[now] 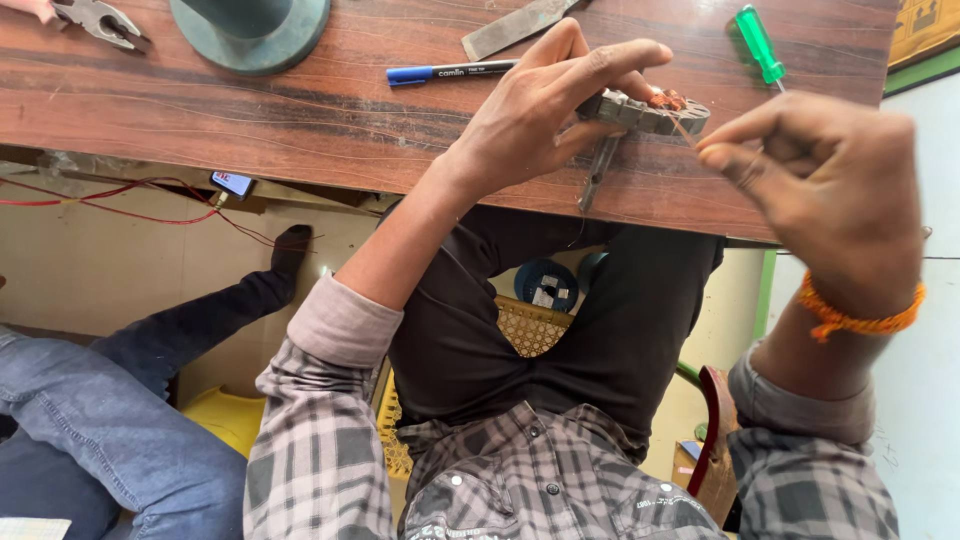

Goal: The person sits at a workbench and winds thin copper wire by hand around the slots of a small motor armature rotor, guiding and pressing the wire into place segment by segment and turning the rotor as they work. They continue winding the wire around successive slots throughout the clip.

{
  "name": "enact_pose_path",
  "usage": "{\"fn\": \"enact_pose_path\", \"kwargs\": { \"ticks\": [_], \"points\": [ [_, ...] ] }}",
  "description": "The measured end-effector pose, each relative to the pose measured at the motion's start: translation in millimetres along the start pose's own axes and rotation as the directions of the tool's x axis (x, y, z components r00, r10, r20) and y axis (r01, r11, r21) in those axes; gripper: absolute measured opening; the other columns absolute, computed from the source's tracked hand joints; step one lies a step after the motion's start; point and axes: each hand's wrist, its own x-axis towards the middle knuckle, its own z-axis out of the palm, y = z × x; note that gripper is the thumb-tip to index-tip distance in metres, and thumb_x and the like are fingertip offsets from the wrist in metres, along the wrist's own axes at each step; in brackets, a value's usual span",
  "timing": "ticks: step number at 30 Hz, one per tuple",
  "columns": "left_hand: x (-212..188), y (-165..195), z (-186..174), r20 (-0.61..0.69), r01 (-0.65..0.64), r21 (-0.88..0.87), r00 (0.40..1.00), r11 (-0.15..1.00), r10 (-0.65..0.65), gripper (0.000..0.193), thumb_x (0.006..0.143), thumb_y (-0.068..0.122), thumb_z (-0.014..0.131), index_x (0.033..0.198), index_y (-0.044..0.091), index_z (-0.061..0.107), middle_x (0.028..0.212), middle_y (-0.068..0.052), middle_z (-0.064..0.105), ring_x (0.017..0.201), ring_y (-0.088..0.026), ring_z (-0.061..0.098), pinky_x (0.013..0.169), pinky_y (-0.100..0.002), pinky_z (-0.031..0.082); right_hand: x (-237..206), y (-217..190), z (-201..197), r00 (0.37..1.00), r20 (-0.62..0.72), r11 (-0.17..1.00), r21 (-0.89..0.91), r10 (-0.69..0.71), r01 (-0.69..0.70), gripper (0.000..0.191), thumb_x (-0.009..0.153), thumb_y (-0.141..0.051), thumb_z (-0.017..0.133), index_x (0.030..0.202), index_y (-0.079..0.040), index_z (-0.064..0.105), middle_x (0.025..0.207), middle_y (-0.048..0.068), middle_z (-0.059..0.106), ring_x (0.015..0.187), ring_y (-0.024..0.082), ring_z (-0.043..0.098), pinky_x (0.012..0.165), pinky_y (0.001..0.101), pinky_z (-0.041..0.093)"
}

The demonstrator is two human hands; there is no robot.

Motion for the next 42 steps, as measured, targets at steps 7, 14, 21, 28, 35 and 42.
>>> {"fn": "enact_pose_path", "kwargs": {
  "ticks": [7,14,21,28,35,42],
  "points": [
    [3,0,1,-0.005,0.015,-0.056,1.000,0.998,-0.015,0.061,0.090,0.007,0.087,0.141,0.018,0.058,0.126,0.007,0.068,0.098,-0.022,0.050,0.095,-0.035,0.051,-7,-1,13,0.998,0.008,0.994,-0.081,0.070,-0.069,0.009,0.096,0.000,0.076,0.104,0.002,0.075,0.061,0.011,0.057,0.056,0.005,0.045,0.051,0.0225,0.032],
    [7,0,0,-0.011,0.004,-0.086,1.000,0.996,-0.005,0.046,0.089,0.008,0.087,0.128,0.019,0.066,0.122,0.008,0.069,0.098,-0.022,0.051,0.093,-0.036,0.050,-19,19,43,0.996,0.034,0.994,-0.076,-0.079,0.081,0.008,0.096,0.000,0.076,0.104,-0.002,0.075,0.086,0.006,0.074,0.076,0.003,0.067,0.066,0.0208,0.052],
    [0,2,-7,0.031,0.072,-0.156,0.997,0.985,-0.068,0.054,0.088,0.006,0.082,0.137,0.013,0.060,0.125,0.006,0.063,0.099,-0.023,0.050,0.093,-0.036,0.050,-12,51,88,0.999,-0.047,0.999,0.037,0.010,-0.008,0.013,0.095,0.000,0.076,0.108,-0.003,0.079,0.076,0.009,0.072,0.065,0.007,0.060,0.061,0.0256,0.048],
    [-17,19,-4,0.068,-0.236,0.409,0.971,0.882,0.228,0.027,0.093,0.024,0.076,0.117,0.023,0.065,0.152,0.003,0.042,0.132,-0.022,0.048,0.108,-0.040,0.043,-26,58,79,0.997,-0.034,0.997,0.030,-0.076,0.077,0.016,0.093,0.004,0.074,0.107,-0.002,0.078,0.087,0.010,0.077,0.074,0.006,0.068,0.066,0.0239,0.052],
    [-25,28,-2,0.154,-0.272,0.463,0.962,0.843,0.226,0.017,0.093,0.021,0.079,0.104,0.013,0.069,0.130,0.002,0.061,0.105,-0.016,0.058,0.090,-0.034,0.050,-30,43,48,0.987,-0.019,0.981,-0.107,-0.162,0.160,0.019,0.095,0.003,0.076,0.113,-0.004,0.078,0.095,0.009,0.076,0.079,0.011,0.071,0.069,0.0265,0.054],
    [-23,33,4,-0.029,-0.046,0.193,0.998,0.980,0.053,0.016,0.099,0.019,0.078,0.096,0.010,0.066,0.100,0.001,0.067,0.069,-0.015,0.067,0.063,-0.032,0.053,-4,26,36,0.942,-0.088,0.920,-0.265,-0.323,0.290,0.010,0.103,-0.003,0.085,0.104,-0.001,0.075,0.092,0.010,0.073,0.076,0.013,0.067,0.065,0.0271,0.049]
  ]
}}
